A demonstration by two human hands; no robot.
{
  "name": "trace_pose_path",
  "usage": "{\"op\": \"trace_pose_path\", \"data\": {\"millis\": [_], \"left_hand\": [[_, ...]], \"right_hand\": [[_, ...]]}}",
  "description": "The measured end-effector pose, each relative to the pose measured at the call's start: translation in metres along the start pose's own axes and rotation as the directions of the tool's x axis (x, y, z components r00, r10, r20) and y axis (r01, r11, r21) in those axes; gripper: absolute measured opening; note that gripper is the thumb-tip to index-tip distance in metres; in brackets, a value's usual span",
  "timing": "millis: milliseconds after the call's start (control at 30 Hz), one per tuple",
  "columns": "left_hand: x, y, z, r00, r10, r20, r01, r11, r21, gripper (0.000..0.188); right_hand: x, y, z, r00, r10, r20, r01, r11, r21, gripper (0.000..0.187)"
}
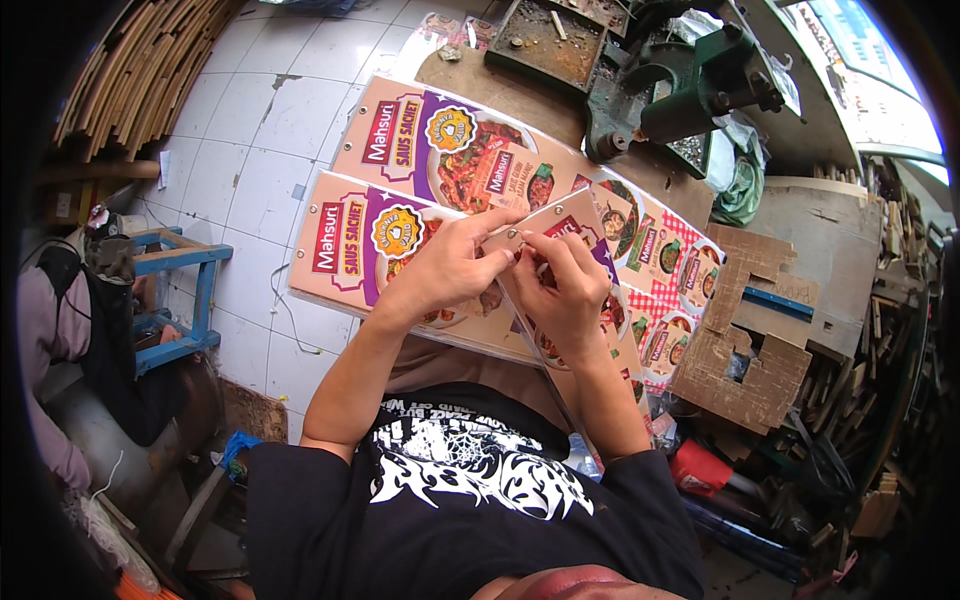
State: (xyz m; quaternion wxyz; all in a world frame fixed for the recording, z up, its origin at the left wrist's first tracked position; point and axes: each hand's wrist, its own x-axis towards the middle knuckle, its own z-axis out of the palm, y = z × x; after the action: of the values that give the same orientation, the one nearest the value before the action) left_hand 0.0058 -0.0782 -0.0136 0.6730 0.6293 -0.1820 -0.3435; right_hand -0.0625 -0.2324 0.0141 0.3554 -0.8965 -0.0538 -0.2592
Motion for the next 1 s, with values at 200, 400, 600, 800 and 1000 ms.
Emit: {"op": "trace_pose_path", "data": {"millis": [200,400,600,800,1000], "left_hand": [[-0.005,0.012,0.0,0.997,-0.072,-0.012,0.072,0.997,0.027,0.046],[-0.008,0.01,0.001,0.998,-0.033,-0.054,0.038,0.996,0.083,0.044],[-0.007,0.008,0.004,0.995,0.066,-0.075,-0.05,0.979,0.195,0.043],[-0.008,0.009,0.004,0.998,-0.034,-0.052,0.039,0.994,0.103,0.042],[-0.008,0.011,0.004,0.998,-0.04,-0.043,0.042,0.998,0.042,0.041]], "right_hand": [[-0.003,-0.003,0.001,0.998,-0.058,0.028,0.061,0.995,-0.079,0.026],[-0.004,-0.005,0.003,0.996,-0.027,0.08,0.035,0.994,-0.102,0.025],[0.002,-0.009,0.0,0.991,-0.046,0.123,0.062,0.99,-0.129,0.025],[0.003,-0.005,0.001,0.992,-0.055,0.111,0.066,0.993,-0.096,0.024],[-0.002,0.001,-0.001,0.999,0.025,0.02,-0.026,0.999,0.027,0.024]]}}
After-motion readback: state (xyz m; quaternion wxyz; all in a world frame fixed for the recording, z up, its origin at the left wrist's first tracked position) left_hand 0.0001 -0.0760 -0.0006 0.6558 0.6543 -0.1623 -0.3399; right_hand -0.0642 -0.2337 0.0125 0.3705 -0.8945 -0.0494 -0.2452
